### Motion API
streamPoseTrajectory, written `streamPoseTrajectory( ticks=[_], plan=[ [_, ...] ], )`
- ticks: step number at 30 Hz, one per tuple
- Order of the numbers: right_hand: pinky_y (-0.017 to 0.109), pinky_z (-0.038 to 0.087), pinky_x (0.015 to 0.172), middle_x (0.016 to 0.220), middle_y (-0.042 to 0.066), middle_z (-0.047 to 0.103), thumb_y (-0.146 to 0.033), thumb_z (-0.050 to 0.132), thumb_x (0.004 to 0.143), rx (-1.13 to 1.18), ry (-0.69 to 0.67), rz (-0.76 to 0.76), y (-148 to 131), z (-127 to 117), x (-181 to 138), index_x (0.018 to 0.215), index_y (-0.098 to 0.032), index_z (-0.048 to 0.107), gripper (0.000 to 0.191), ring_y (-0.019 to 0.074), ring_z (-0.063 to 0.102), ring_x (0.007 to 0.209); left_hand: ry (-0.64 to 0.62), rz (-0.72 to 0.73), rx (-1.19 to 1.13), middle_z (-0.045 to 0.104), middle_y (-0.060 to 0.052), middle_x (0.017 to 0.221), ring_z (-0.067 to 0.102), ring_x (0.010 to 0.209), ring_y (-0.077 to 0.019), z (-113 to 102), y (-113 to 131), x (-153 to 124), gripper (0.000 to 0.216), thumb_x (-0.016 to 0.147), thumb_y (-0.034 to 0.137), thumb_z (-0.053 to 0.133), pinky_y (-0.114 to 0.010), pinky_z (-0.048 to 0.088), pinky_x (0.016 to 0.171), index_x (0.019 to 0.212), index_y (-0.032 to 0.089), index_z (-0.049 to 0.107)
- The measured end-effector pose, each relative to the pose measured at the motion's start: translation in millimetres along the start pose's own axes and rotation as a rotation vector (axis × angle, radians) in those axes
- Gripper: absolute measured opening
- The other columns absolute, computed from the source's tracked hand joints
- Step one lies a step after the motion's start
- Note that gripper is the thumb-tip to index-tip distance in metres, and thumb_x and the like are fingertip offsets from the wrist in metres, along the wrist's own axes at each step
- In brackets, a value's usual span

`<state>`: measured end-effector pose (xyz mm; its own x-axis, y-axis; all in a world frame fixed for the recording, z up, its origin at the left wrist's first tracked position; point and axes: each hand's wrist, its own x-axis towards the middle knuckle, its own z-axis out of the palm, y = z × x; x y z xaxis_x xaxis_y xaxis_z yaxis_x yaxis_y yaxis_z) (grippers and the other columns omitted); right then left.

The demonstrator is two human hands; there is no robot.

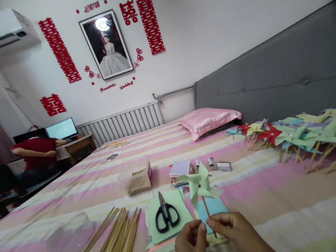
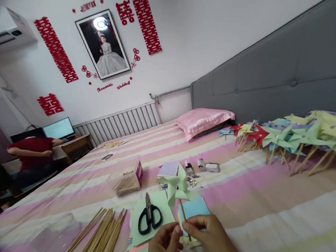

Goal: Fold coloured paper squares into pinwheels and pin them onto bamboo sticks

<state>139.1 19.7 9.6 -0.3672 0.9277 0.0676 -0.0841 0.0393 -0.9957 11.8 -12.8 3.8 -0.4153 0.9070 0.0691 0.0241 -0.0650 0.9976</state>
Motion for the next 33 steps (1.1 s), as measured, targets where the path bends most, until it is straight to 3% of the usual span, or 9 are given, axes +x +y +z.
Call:
streamPoseTrajectory(
  ticks=[4,11,21,33],
  plan=[
    [0.024,0.035,0.056,0.054,0.001,0.055,-0.048,0.062,0.070,-0.009,-0.005,0.022,9,3,1,0.062,-0.010,0.068,0.038,0.0137,0.048,0.057,0.145,0.045,0.021,0.067,-0.007,0.059,0.054,0.048,-0.0159,-10,6,5,0.039,0.057,0.049,0.069,-0.027,0.044,0.047,0.071,0.013,0.068],
    [0.023,0.030,0.054,0.052,-0.002,0.047,-0.044,0.062,0.069,-0.028,-0.072,0.063,5,10,0,0.052,-0.011,0.061,0.038,0.0107,0.042,0.053,0.237,0.119,0.180,0.067,-0.007,0.063,0.054,0.052,-0.0179,-20,7,8,0.043,0.059,0.052,0.067,-0.030,0.045,0.052,0.080,0.013,0.066],
    [0.023,0.030,0.054,0.049,-0.001,0.050,-0.043,0.063,0.069,-0.079,-0.125,0.088,5,16,-7,0.054,-0.009,0.066,0.037,0.0110,0.042,0.053,0.248,0.205,0.236,0.060,-0.001,0.049,0.050,0.046,-0.0155,-22,6,7,0.033,0.063,0.051,0.064,-0.025,0.039,0.048,0.061,0.018,0.063],
    [0.023,0.032,0.054,0.050,0.001,0.054,-0.046,0.066,0.065,-0.053,-0.109,0.108,5,16,-6,0.057,-0.008,0.069,0.039,0.0117,0.045,0.053,0.220,0.205,0.332,0.052,0.002,0.047,0.046,0.046,-0.0141,-17,1,6,0.022,0.067,0.039,0.059,-0.024,0.037,0.049,0.057,0.019,0.057]
  ],
)
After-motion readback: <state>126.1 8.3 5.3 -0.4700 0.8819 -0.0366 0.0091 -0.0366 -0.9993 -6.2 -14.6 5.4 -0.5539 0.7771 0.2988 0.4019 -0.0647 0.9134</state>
